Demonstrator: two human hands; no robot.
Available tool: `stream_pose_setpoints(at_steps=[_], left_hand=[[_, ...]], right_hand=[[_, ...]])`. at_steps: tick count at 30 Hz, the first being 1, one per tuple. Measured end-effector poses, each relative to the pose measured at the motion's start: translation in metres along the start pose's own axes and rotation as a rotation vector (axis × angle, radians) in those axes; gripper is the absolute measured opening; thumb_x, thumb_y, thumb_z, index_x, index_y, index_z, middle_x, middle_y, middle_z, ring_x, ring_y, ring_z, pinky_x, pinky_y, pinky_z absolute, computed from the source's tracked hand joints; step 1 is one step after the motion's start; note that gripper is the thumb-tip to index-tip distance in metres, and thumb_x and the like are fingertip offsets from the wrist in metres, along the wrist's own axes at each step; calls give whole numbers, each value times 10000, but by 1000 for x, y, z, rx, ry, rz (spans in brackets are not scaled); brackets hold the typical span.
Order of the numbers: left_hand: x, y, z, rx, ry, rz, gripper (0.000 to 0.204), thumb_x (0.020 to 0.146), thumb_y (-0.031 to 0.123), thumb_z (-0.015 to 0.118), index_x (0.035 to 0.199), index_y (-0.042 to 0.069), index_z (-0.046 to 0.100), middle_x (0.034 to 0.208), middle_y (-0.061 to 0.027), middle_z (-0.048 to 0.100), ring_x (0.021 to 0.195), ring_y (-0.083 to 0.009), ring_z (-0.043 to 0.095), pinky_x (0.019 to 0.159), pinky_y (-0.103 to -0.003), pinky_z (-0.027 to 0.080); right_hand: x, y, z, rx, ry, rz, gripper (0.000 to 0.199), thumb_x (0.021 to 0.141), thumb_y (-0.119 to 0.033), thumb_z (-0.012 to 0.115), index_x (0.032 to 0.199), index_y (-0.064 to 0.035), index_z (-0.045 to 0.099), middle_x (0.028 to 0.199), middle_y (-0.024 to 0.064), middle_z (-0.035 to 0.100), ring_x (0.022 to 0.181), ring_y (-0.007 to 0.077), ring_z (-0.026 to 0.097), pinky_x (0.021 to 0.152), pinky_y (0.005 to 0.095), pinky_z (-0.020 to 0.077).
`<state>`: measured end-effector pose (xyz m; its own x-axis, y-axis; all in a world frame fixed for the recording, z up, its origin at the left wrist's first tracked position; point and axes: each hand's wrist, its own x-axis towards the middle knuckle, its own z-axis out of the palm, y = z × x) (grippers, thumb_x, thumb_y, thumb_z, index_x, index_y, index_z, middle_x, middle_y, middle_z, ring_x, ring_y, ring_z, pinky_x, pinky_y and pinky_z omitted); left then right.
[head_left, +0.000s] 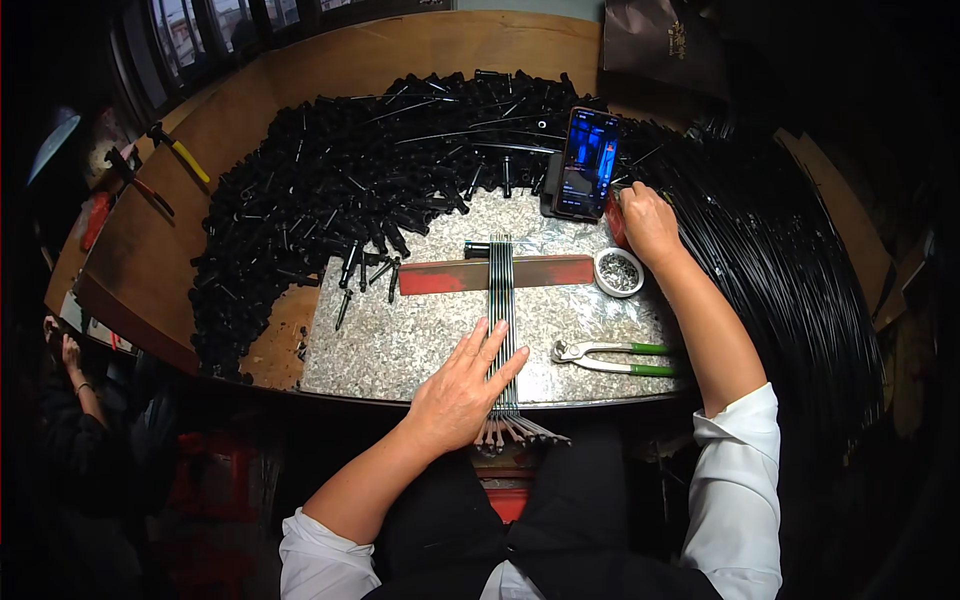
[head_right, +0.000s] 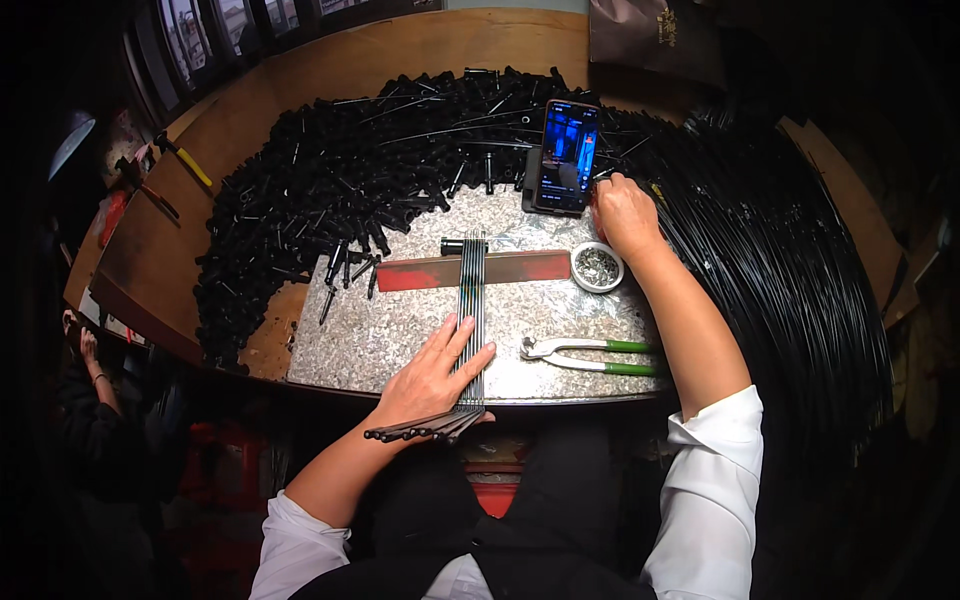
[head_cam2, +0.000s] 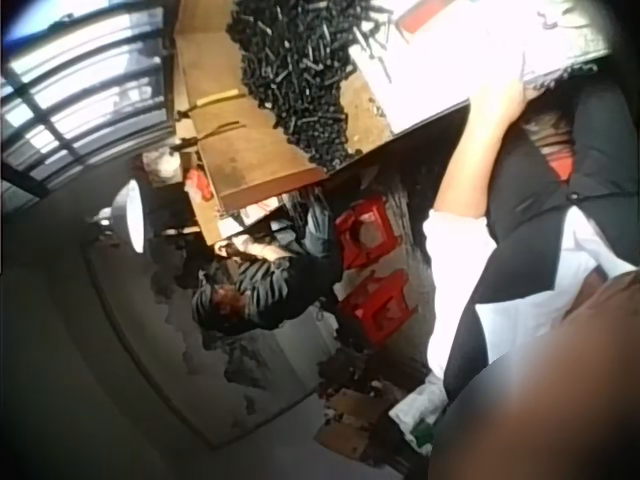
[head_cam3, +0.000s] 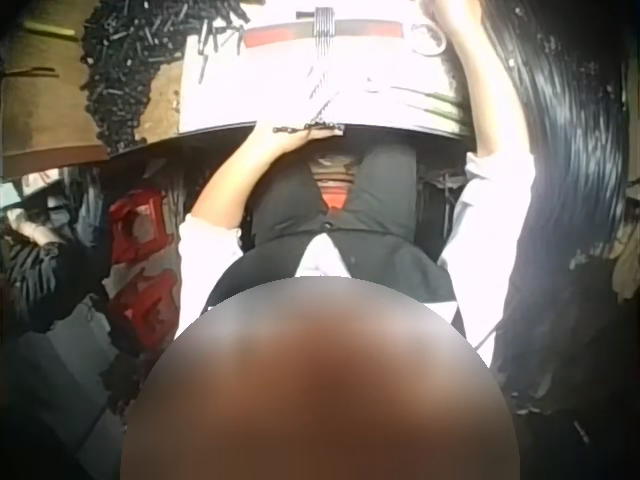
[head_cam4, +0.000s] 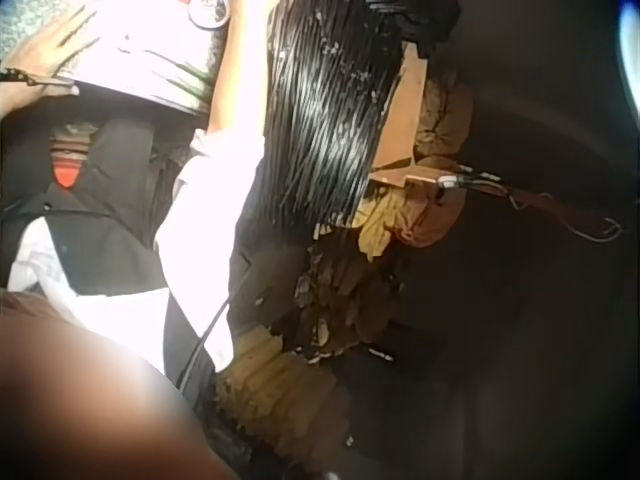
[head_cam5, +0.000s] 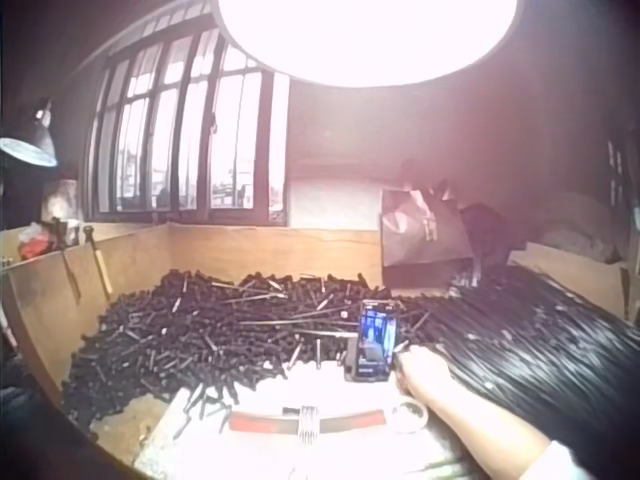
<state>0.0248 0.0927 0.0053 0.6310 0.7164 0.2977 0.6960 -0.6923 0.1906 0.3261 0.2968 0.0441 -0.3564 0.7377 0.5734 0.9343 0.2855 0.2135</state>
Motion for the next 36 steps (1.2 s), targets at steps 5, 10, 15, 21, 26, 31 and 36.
stream_pose_setpoints(at_steps=[5,10,15,21,26,31,36], left_hand=[[-1,0,2,-18,19,5,658,729,-43,544,1365,78,428,1411,-288,319,1310,-453,330,1073,-478,323],[-2,-1,2,-11,16,6,643,743,-34,539,1366,79,427,1411,-288,319,1312,-451,329,1075,-479,320],[0,0,2,0,14,5,613,773,-5,533,1370,85,424,1416,-278,319,1313,-446,330,1081,-478,312],[-1,-5,10,48,66,33,734,761,553,636,1309,84,496,1392,-279,351,1298,-462,334,1055,-498,331],[-1,-5,9,47,62,33,742,763,547,636,1314,74,485,1393,-279,350,1298,-460,335,1056,-498,328],[0,1,1,-24,12,-9,681,733,-25,550,1387,69,388,1434,-263,302,1328,-442,305,1084,-486,299],[-1,1,3,-15,33,-15,683,734,-2,558,1390,66,383,1422,-261,322,1325,-441,306,1086,-491,288]], right_hand=[[4,11,-2,2,75,-12,92,773,-68,533,860,-37,529,866,132,584,838,286,609,697,372,524],[11,18,-11,280,315,155,71,906,-75,494,899,-7,477,777,180,603,724,378,601,615,456,467],[10,42,6,339,203,317,87,915,-89,511,916,-7,483,772,205,617,735,391,611,622,437,477],[1,35,13,594,160,352,141,855,-85,595,938,15,540,778,190,630,748,314,632,685,391,485],[-1,16,1,509,103,173,100,841,-73,616,893,0,572,821,164,626,760,318,623,675,364,489],[9,-45,-13,583,128,-228,133,785,-38,563,911,-78,578,857,130,616,793,330,617,670,398,498],[3,-88,-9,350,-169,-323,276,789,-67,510,1038,-104,625,865,105,578,837,301,613,683,402,506]])
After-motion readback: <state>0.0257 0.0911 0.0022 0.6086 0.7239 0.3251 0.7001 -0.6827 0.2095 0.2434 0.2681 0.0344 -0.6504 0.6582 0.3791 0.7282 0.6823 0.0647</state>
